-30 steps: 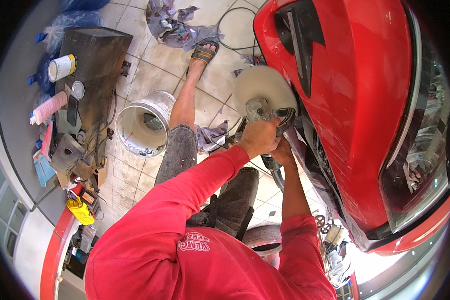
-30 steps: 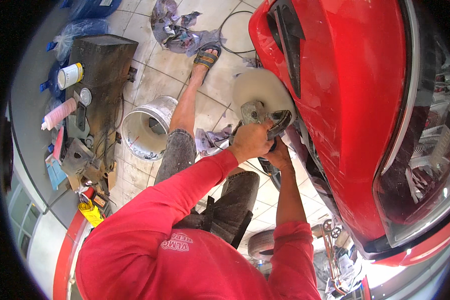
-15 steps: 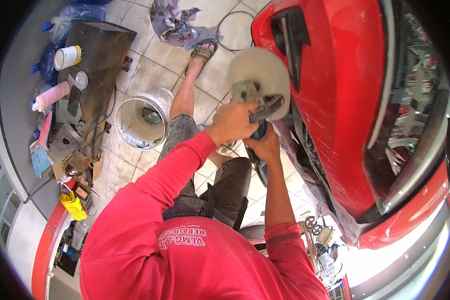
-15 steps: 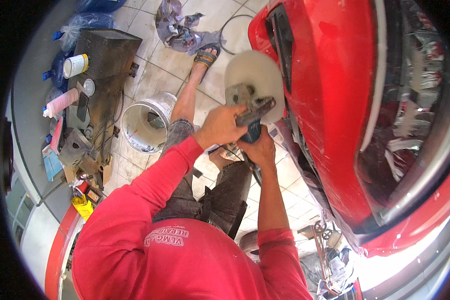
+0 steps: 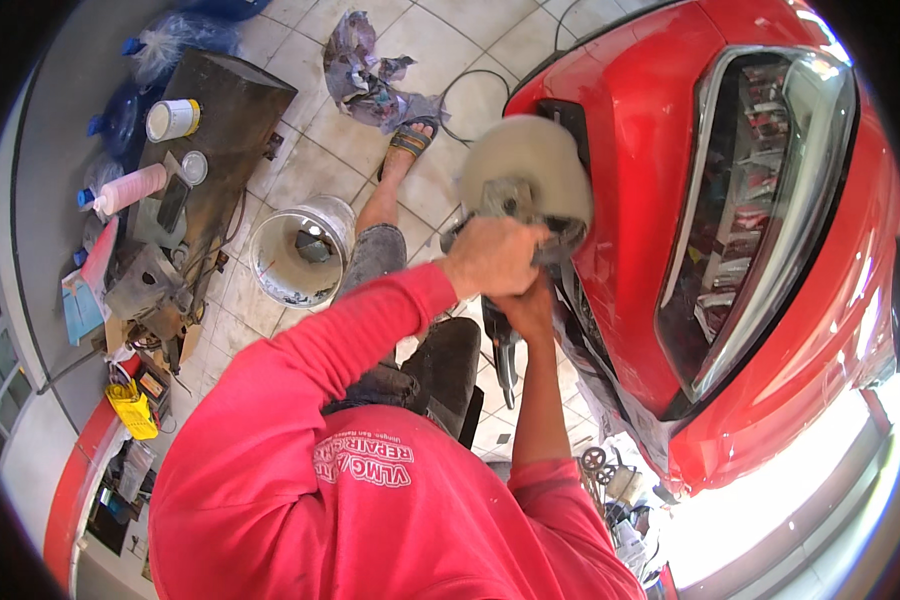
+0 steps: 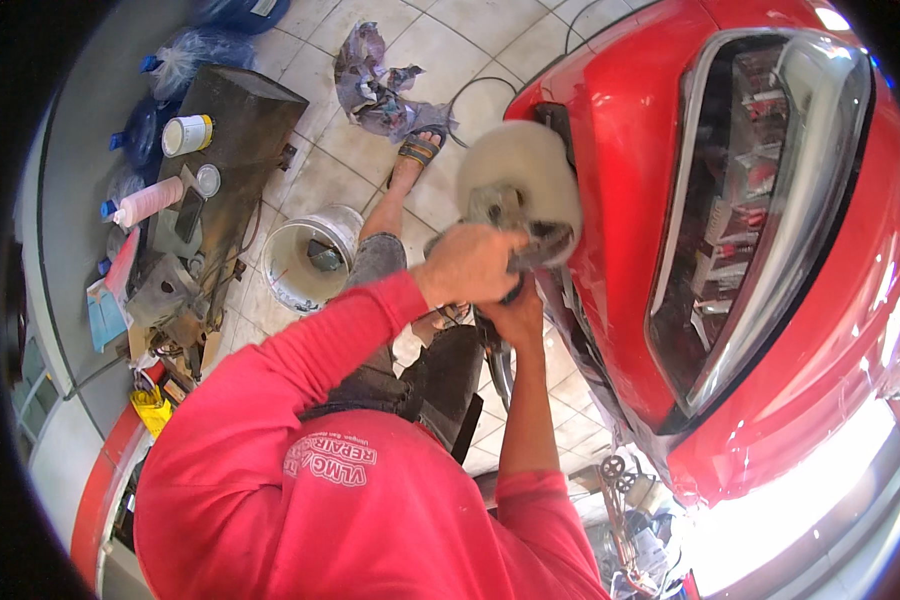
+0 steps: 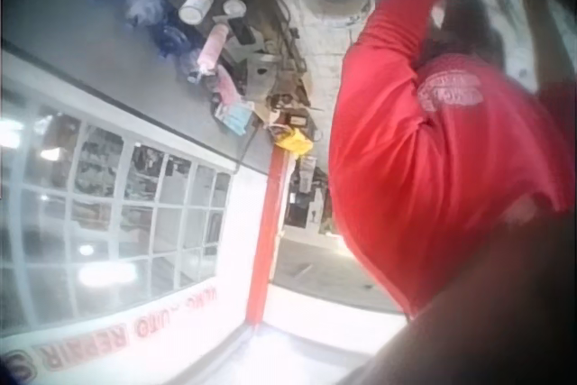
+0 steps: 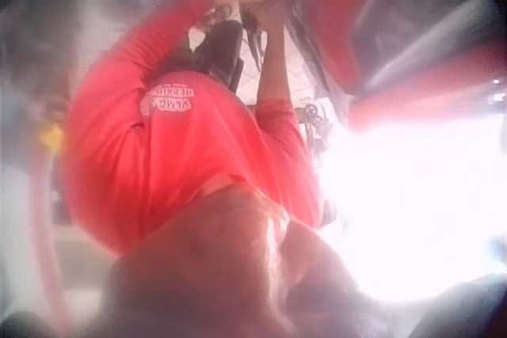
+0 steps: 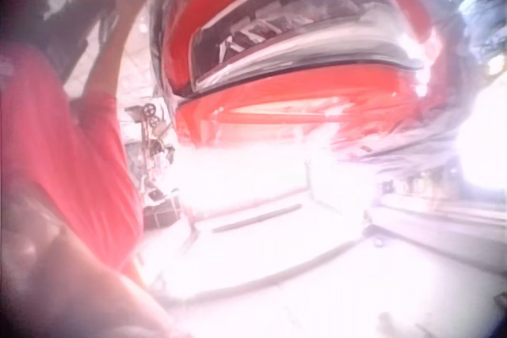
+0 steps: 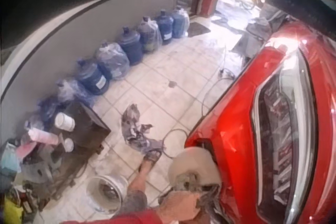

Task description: The person uses a rotary polisher with a buffing pad to polish the hood and front fender of a red car. The person moves the polisher in circular motions across the surface, occasionally adjusting position and pressure.

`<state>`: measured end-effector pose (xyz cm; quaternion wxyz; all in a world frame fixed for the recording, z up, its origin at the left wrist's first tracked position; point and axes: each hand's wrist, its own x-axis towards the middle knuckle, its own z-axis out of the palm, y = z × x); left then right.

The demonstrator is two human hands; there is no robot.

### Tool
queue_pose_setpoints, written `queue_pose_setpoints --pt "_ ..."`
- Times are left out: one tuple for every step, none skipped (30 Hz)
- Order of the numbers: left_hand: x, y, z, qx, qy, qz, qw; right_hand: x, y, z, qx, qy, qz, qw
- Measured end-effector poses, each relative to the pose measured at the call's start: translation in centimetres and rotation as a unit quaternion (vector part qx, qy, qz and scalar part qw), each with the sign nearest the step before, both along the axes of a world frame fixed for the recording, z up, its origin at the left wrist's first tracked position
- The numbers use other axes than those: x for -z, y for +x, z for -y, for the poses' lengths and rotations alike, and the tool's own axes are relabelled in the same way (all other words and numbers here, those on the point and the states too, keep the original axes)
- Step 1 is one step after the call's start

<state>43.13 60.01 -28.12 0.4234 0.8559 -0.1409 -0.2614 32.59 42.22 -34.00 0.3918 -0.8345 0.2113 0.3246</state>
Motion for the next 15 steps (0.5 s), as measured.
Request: queue_pose_setpoints --pt "0.1 0.8 -0.4 -0.009 0.008 -0.008 1.000 -0.4 0.7 -0.5 0.019 0.024 -0.024 0.999" --pt "0.0 1.3 -0.4 -0.013 0.013 -0.012 1.000 -0.9 1.3 -1.0 0.042 0.047 -0.044 0.997" --pt "-0.3 1.0 0.0 0.000 0.016 -0.019 1.000 -1.3 1.3 -1.1 0.066 0.070 -0.063 0.993" --pt "-0.6 0.3 0.4 0.010 0.020 -0.025 0.999 -1.2 0.3 -0.6 0.009 0.011 -0.028 1.000" --pt "-0.9 -0.6 0.8 0.020 0.023 -0.033 0.999 -1.3 -1.3 0.1 0.022 0.020 -0.028 0.999" --pt "-0.7 -2.1 1.6 0.023 0.012 -0.039 0.999 -1.4 -3.3 1.1 0.035 0.029 -0.027 0.999" --pt "-0.6 -4.1 2.5 0.024 -0.008 -0.045 0.999 -1.6 -5.5 2.2 0.047 0.036 -0.028 0.998" --pt "-0.7 -6.1 3.2 0.025 -0.027 -0.049 0.998 -1.8 -8.2 3.6 0.062 0.038 -0.056 0.996" --pt "-1.1 -7.8 3.7 0.022 -0.043 -0.052 0.998 -4.4 -9.0 3.8 0.045 0.004 -0.046 0.998" --pt "-2.3 -9.4 4.1 0.030 -0.076 -0.066 0.995 -6.4 -10.4 4.3 0.026 -0.046 -0.057 0.997" --pt "-3.7 -10.8 4.4 0.033 -0.109 -0.080 0.990 -8.2 -12.1 4.9 0.034 -0.022 0.002 0.999" --pt "-4.8 -12.3 4.8 0.035 -0.138 -0.086 0.986 -8.5 -14.4 6.1 0.017 -0.053 -0.001 0.998" --pt "-5.6 -13.3 5.1 0.032 -0.164 -0.092 0.982 -9.7 -14.9 6.5 0.007 -0.060 -0.001 0.998" --pt "-6.4 -13.3 5.1 0.053 -0.161 -0.112 0.979 -10.4 -15.3 6.7 -0.001 -0.075 -0.009 0.997" --pt "-6.9 -12.7 5.1 0.049 -0.163 -0.101 0.980 -10.7 -15.1 6.9 -0.009 -0.090 -0.017 0.996"
